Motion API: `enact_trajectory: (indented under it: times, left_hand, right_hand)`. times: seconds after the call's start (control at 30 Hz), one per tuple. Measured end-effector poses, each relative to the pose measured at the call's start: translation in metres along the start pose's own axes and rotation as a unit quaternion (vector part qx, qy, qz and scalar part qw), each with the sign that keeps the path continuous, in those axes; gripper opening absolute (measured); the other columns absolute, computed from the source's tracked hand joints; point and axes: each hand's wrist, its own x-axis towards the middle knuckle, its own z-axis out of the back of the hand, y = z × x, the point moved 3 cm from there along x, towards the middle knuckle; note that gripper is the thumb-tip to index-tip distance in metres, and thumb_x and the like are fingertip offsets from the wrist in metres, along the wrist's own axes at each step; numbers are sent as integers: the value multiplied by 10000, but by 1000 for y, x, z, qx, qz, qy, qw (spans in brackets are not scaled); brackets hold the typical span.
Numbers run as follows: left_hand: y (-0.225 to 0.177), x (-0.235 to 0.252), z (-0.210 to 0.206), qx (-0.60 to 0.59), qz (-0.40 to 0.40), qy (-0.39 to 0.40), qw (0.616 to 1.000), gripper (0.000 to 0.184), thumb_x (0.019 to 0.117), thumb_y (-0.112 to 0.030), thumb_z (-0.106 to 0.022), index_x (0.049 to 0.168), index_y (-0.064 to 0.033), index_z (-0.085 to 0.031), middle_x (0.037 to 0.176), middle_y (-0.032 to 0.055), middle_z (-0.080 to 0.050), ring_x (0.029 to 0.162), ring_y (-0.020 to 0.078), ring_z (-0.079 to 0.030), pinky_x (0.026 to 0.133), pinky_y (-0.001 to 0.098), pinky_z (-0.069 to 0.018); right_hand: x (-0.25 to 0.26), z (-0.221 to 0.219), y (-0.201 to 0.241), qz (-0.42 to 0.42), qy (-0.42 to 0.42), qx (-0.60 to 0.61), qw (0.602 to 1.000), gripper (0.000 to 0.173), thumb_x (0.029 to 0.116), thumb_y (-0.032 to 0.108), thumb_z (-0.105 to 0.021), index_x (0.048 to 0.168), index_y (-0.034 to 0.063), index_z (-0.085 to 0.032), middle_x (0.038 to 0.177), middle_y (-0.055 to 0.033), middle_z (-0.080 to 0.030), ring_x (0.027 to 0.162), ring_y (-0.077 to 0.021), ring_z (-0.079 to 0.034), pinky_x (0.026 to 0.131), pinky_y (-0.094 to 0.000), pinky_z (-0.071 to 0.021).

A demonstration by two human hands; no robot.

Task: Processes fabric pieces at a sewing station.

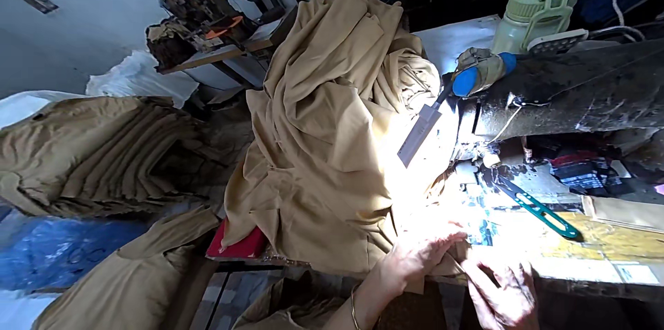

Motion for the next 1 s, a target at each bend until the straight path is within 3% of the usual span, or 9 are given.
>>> enact_trajectory:
  times: [0.13, 0.3, 0.43, 0.57, 0.63, 0.67, 0.77, 0.9, 1.0]
  left_hand:
    - [-5, -2, -1, 17, -14, 1, 1000, 236, 1012, -87, -565, 1113, -93, -778, 1195, 81, -731, 1154, 198, -676, 1028, 354, -514]
    - [-8, -15, -4, 50, -35, -27, 998, 206, 1015, -89, -548, 1090, -74, -739, 1113, 64, -745, 1067, 177, -708, 969, 331, -549]
    - [-12, -15, -1, 29, -48, 16, 998, 243, 983, -12, -520, 1076, -62, -739, 1136, 85, -729, 1086, 205, -688, 982, 342, -527]
    - [-9, -6, 5, 71, 13, 50, 996, 265, 1000, -74, -497, 1132, -70, -726, 1074, 106, -742, 987, 250, -732, 819, 425, -591]
    - [-2, 14, 7, 123, -5, 30, 992, 322, 979, -66, -522, 1229, -88, -725, 1180, 85, -738, 1094, 237, -708, 936, 427, -559]
    - [4, 27, 9, 158, -16, 16, 987, 318, 959, -71, -554, 1213, -116, -740, 1216, 56, -729, 1123, 226, -692, 950, 437, -550]
    - [21, 43, 13, 196, -13, 12, 980, 243, 967, -120, -570, 1117, -144, -761, 1185, 35, -728, 1077, 230, -694, 884, 459, -563]
    - [26, 38, 13, 164, -16, 41, 985, 319, 990, -99, -522, 1213, -160, -743, 1305, 28, -694, 1196, 235, -658, 969, 473, -530]
    - [29, 36, 12, 145, -37, 13, 989, 323, 974, -65, -533, 1191, -156, -755, 1265, 28, -714, 1165, 218, -674, 962, 444, -539]
  right_hand:
    - [-2, 0, -2, 5, 2, 3, 1000, 203, 1017, 264, -536, 1044, 193, -724, 1044, -88, -663, 1129, -217, -571, 1067, -383, -352]
    - [-3, 1, -3, -4, 14, 1, 1000, 202, 1022, 289, -533, 1082, 215, -712, 1119, -100, -645, 1163, -215, -552, 1081, -363, -341]
    - [4, 4, 0, -3, 57, -5, 998, 221, 1007, 210, -541, 1035, 148, -752, 1243, -129, -714, 1228, -280, -597, 1065, -457, -369]
    - [11, 9, 3, -7, 118, -17, 993, 211, 965, 125, -580, 1031, 95, -778, 1268, -151, -715, 1240, -365, -625, 1027, -575, -427]
    - [17, 12, 8, -5, 136, -28, 990, 182, 938, 105, -605, 1005, 82, -773, 1214, -177, -726, 1205, -410, -634, 996, -603, -442]
    - [20, 14, 11, -5, 146, -35, 989, 195, 932, 98, -614, 1029, 84, -782, 1210, -170, -728, 1196, -415, -634, 988, -609, -442]
    - [27, 20, 19, -6, 187, -63, 980, 250, 925, 88, -629, 1119, 118, -785, 1236, -143, -725, 1204, -430, -630, 974, -656, -437]
    - [31, 23, 25, -19, 208, -83, 975, 264, 927, 65, -624, 1133, 114, -781, 1249, -155, -720, 1182, -446, -642, 969, -666, -438]
    - [32, 23, 27, -24, 209, -87, 974, 255, 923, 63, -623, 1117, 103, -784, 1240, -158, -723, 1174, -441, -641, 981, -649, -432]
